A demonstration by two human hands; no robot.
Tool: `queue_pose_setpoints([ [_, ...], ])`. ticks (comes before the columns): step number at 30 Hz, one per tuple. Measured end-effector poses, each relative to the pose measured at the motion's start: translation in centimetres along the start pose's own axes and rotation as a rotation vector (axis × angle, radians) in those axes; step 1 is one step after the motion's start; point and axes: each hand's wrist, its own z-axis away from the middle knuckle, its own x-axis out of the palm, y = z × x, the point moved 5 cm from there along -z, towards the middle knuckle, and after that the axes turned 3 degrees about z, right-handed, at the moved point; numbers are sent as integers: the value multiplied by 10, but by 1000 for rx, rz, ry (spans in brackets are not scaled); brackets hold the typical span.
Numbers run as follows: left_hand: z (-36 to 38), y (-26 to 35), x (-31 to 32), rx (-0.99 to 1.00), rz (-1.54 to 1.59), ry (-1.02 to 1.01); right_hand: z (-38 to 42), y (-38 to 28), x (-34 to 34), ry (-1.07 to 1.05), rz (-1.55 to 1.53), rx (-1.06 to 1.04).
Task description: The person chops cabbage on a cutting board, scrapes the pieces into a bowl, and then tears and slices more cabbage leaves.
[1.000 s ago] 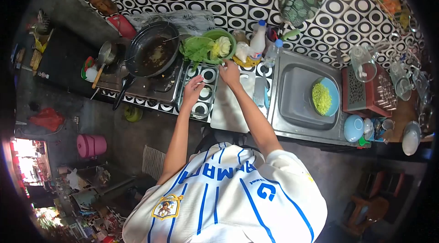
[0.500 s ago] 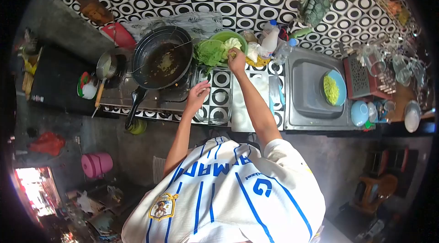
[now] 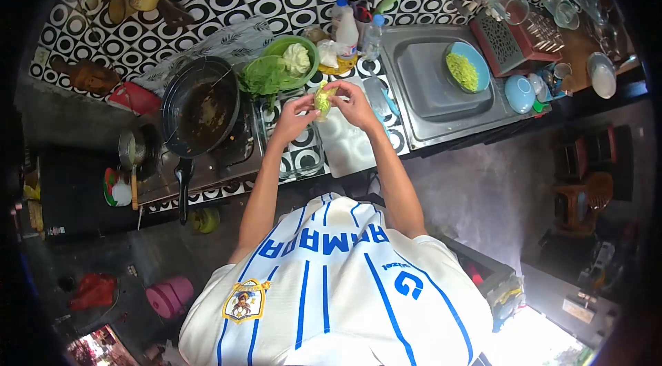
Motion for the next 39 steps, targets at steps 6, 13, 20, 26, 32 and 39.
queue_pose_setpoints([
  [6,7,2,27,1,191,144,23,-7,-7,166,-31,45],
  [13,8,12,45,45,137,205,32,3,-8,139,-100,153],
  [20,4,14,54,-22,122,199,30,11,-20,93,-111,216],
  [26,1,-5,52,-36,387,260,23,14,-21,185,-114,217],
  [32,5,-5,49,-73,398,371,21,17,-17,251,-124,250],
  [39,9,2,44,6,221,457,18,11,-9,183,-162,282],
])
